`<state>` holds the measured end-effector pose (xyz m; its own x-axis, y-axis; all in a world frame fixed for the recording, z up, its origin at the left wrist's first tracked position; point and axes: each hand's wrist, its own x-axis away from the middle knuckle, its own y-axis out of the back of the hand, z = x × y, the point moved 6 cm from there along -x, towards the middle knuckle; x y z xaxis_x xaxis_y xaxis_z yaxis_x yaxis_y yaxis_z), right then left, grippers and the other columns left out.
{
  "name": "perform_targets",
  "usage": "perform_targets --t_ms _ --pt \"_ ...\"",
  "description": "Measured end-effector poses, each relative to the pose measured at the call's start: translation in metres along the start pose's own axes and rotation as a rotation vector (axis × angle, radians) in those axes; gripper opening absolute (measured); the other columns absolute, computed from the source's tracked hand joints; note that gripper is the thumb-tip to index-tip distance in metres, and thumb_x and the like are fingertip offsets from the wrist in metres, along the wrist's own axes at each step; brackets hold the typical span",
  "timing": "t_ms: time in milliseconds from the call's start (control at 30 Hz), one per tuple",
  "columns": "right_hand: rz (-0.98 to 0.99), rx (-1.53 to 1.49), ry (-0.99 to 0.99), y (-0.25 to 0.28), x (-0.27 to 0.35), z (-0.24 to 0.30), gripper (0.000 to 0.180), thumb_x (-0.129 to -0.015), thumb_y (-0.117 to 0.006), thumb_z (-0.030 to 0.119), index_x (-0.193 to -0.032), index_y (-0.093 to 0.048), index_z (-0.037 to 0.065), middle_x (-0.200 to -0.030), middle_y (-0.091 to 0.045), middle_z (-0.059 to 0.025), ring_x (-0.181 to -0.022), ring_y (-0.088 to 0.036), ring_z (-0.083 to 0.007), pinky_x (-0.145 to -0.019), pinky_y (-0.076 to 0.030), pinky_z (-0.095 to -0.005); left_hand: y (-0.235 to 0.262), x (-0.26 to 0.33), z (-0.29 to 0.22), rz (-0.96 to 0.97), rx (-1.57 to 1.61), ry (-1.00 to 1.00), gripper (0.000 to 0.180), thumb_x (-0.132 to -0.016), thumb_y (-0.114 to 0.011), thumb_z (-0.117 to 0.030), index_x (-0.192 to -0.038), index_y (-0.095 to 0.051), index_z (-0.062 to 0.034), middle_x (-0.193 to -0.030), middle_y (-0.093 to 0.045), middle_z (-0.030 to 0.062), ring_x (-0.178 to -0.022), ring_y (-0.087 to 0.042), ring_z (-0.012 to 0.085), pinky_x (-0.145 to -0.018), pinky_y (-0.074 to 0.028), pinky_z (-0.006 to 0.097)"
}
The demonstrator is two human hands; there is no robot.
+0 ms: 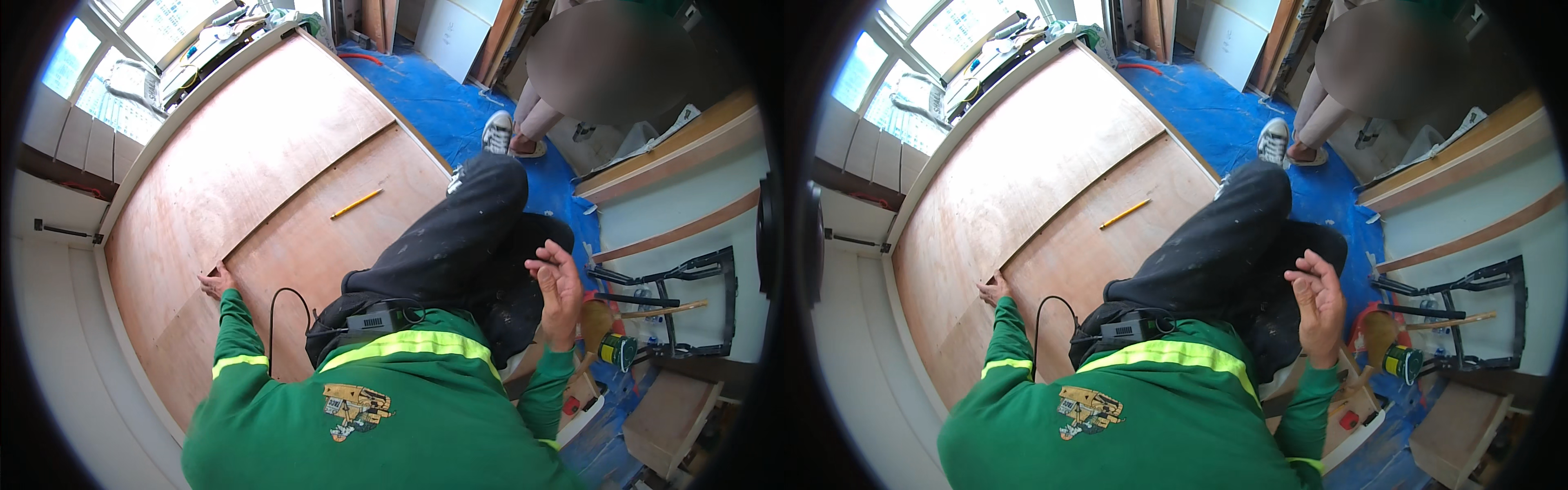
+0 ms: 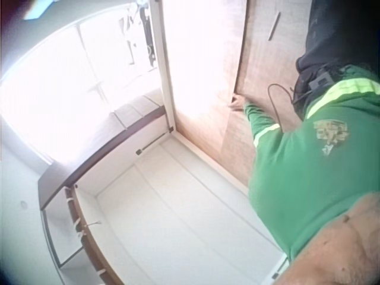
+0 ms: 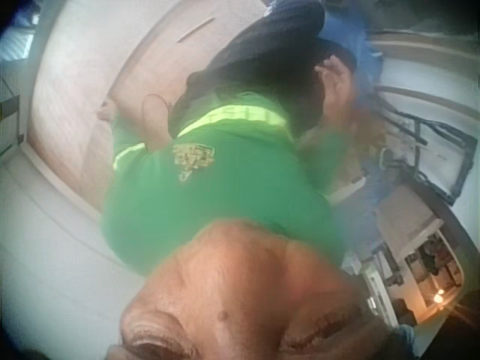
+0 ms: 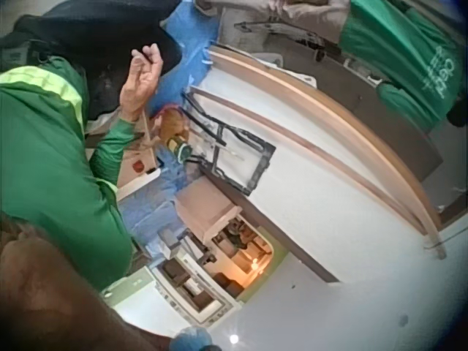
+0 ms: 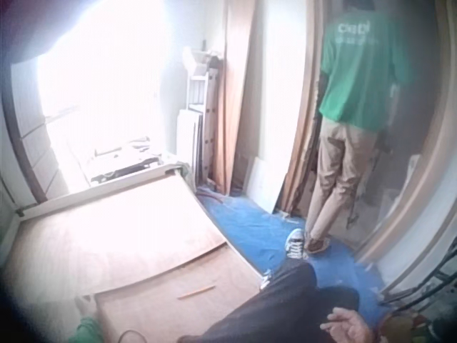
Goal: The person kneels on a blue protective sheet and repeatedly places a large wooden panel onto a curved wooden surface, aligns it, and uses a small wooden block to tap the edges. The person lifts and repositions the panel multiple times to adjust fit.
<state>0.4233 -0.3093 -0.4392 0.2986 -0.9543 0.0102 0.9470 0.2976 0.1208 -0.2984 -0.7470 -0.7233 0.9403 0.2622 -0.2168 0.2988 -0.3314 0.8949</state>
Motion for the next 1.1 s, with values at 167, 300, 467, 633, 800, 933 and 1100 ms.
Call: perform_targets --t_ms 167,300,467,633,800,933,1100 --pt "0.039 -0.259 -0.174 -0.045 -0.004 0.003 0.048 -0.110 -0.065 0.019 -0.150 -0.052 -0.003 -0.130 -0.064 -0.0128 -0.114 -0.070 -0.0205 -0.102 -0.055 -0.0325 -0.009 0.061 -0.016 -0.171 -0.051 0.147 0.095 -0.097 -0.062 -0.071 -0.165 -0.035 -0.0104 -0.163 -0.043 0.0207 -0.154 -0.037 0.0389 -0.126 -0.027 0.056" --pt "0.363 -0.333 -0.372 -0.139 -0.052 0.007 0.053 -0.112 -0.061 0.025 -0.153 -0.047 -0.004 -0.131 -0.064 -0.0151 -0.115 -0.071 -0.0243 -0.102 -0.056 -0.0358 -0.005 0.070 -0.008 -0.204 -0.133 0.199 0.091 -0.101 -0.047 -0.078 -0.164 -0.040 -0.0129 -0.162 -0.046 0.0138 -0.153 -0.040 0.0342 -0.124 -0.030 0.056" --pt "0.506 -0.313 -0.738 -0.255 -0.129 -0.050 0.059 -0.111 -0.064 0.030 -0.154 -0.043 -0.004 -0.134 -0.062 -0.0143 -0.122 -0.066 -0.0230 -0.102 -0.054 -0.0360 0.018 0.089 -0.037 -0.170 -0.263 0.184 0.087 -0.102 -0.045 -0.078 -0.161 -0.046 -0.0125 -0.158 -0.049 0.0119 -0.148 -0.045 0.0330 -0.121 -0.034 0.055" --pt "0.448 -0.280 -0.885 -0.368 -0.202 -0.122 0.060 -0.105 -0.070 0.039 -0.145 -0.049 0.000 -0.125 -0.057 -0.0102 -0.118 -0.061 -0.0226 -0.098 -0.052 -0.0406 0.033 0.093 -0.036 -0.116 -0.359 0.180 0.084 -0.103 -0.047 -0.075 -0.160 -0.047 -0.0129 -0.158 -0.049 0.0120 -0.148 -0.045 0.0320 -0.121 -0.034 0.054" --pt "0.203 -0.341 -0.873 -0.422 -0.241 -0.152 0.075 -0.098 -0.076 0.043 -0.150 -0.047 -0.001 -0.141 -0.050 -0.0194 -0.130 -0.055 -0.0346 -0.106 -0.046 -0.0579 0.027 0.091 -0.051 -0.159 -0.399 0.150 0.080 -0.105 -0.048 -0.072 -0.158 -0.050 -0.0127 -0.155 -0.052 0.0124 -0.146 -0.048 0.0315 -0.118 -0.038 0.054" --pt "0.077 -0.397 -0.943 -0.436 -0.252 -0.181 0.080 -0.097 -0.072 0.043 -0.158 -0.043 0.000 -0.160 -0.041 -0.0235 -0.142 -0.046 -0.0410 -0.118 -0.036 -0.0642 0.009 0.088 -0.032 -0.186 -0.415 0.156 0.083 -0.103 -0.048 -0.075 -0.159 -0.050 -0.0123 -0.154 -0.054 0.0129 -0.141 -0.051 0.0344 -0.116 -0.040 0.055" --pt "-0.005 -0.176 -0.819 -0.452 -0.243 -0.211 0.080 -0.095 -0.073 0.043 -0.153 -0.039 0.001 -0.157 -0.043 -0.0192 -0.136 -0.046 -0.0299 -0.108 -0.041 -0.0508 0.016 0.019 0.007 -0.169 -0.042 0.434 0.087 -0.103 -0.046 -0.076 -0.163 -0.042 -0.0126 -0.154 -0.050 0.0237 -0.143 -0.046 0.0434 -0.116 -0.038 0.060"
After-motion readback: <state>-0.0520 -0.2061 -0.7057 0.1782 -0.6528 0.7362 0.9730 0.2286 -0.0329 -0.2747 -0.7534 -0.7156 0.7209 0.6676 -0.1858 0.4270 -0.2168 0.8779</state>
